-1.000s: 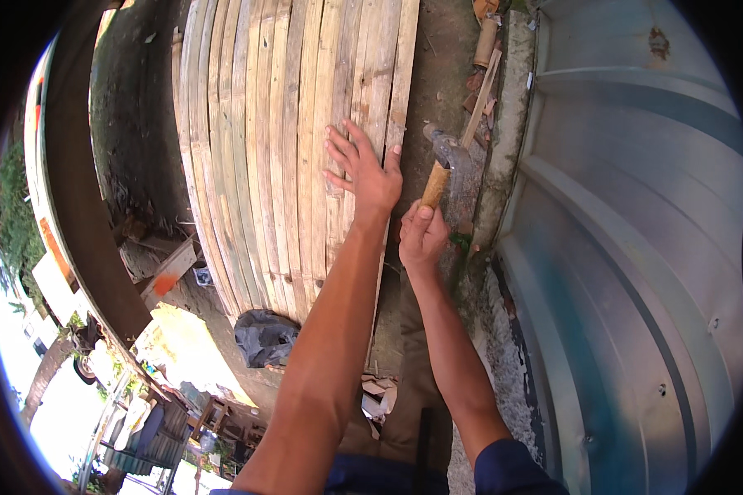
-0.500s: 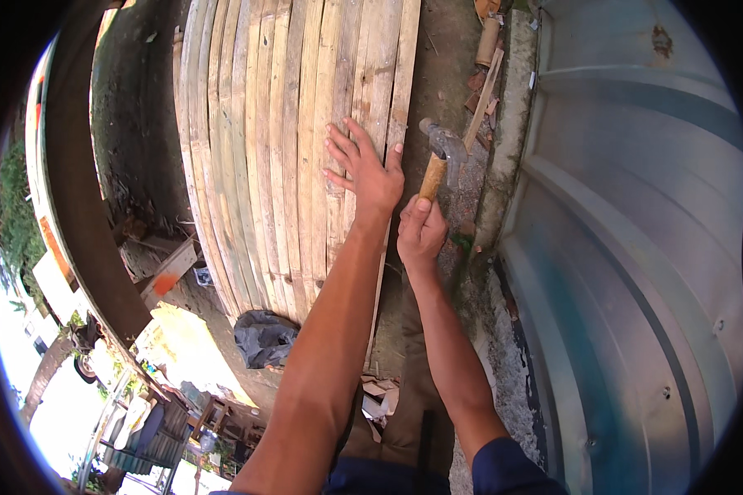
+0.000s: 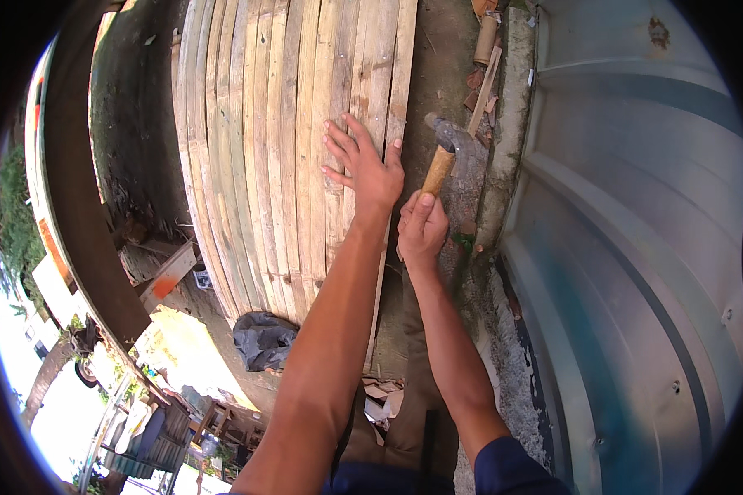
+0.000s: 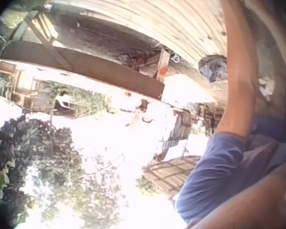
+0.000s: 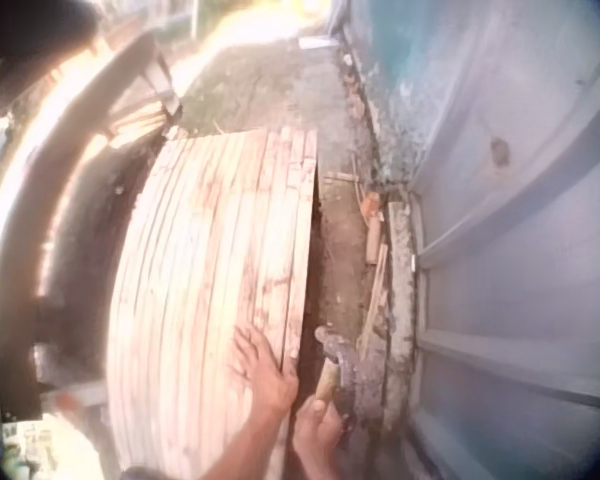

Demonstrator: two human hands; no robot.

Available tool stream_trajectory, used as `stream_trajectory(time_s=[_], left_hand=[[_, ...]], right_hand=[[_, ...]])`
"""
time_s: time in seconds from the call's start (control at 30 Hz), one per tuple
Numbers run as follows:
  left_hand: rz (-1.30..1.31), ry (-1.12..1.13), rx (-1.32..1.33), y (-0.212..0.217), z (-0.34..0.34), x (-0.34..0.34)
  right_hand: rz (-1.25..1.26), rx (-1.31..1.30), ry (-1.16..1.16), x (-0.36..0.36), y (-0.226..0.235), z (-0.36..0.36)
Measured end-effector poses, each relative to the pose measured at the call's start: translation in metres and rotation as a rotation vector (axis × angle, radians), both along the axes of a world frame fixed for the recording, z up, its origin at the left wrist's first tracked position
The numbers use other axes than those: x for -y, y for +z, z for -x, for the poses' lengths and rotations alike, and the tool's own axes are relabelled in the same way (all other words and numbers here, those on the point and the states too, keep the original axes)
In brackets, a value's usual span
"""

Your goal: The person hammers nails into a wooden plank using a hammer. They repeatedly pick nails from a black bag and drive them into the wood, then set the hammer down and gather small sticks from the ground.

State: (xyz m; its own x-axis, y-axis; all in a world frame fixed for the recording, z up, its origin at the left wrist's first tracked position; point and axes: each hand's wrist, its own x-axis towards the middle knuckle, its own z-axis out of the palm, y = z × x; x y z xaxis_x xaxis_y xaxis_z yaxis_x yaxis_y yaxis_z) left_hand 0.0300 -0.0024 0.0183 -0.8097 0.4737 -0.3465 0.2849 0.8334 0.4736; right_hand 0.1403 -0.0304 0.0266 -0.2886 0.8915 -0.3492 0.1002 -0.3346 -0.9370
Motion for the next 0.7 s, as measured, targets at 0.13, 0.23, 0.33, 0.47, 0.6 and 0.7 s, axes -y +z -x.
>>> stream_trajectory(time_s=[0.13,0.23,0.33,0.47,0.6,0.7], left_hand=[[0.019,0.004,0.01,0.007,-0.002,-0.003],[0.018,-0.136,-0.071,0.009,0.006,0.011],[-0.028,-0.268,-0.201,0.004,0.04,0.031],[-0.04,-0.087,-0.367,-0.008,0.099,0.027],[0.002,0.015,-0.42,-0.012,0.101,0.01],[0.017,0.019,-0.404,-0.009,0.097,0.012]], right_hand=[[0.247,-0.281,-0.13,-0.01,0.026,0.002],[0.391,-0.186,-0.146,-0.021,0.044,0.008],[0.297,-0.17,-0.177,-0.014,0.056,0.017],[0.419,-0.172,-0.203,0.001,0.083,0.031],[0.4,-0.219,-0.236,0.022,0.079,0.048],[0.291,-0.207,-0.359,0.035,0.086,0.065]])
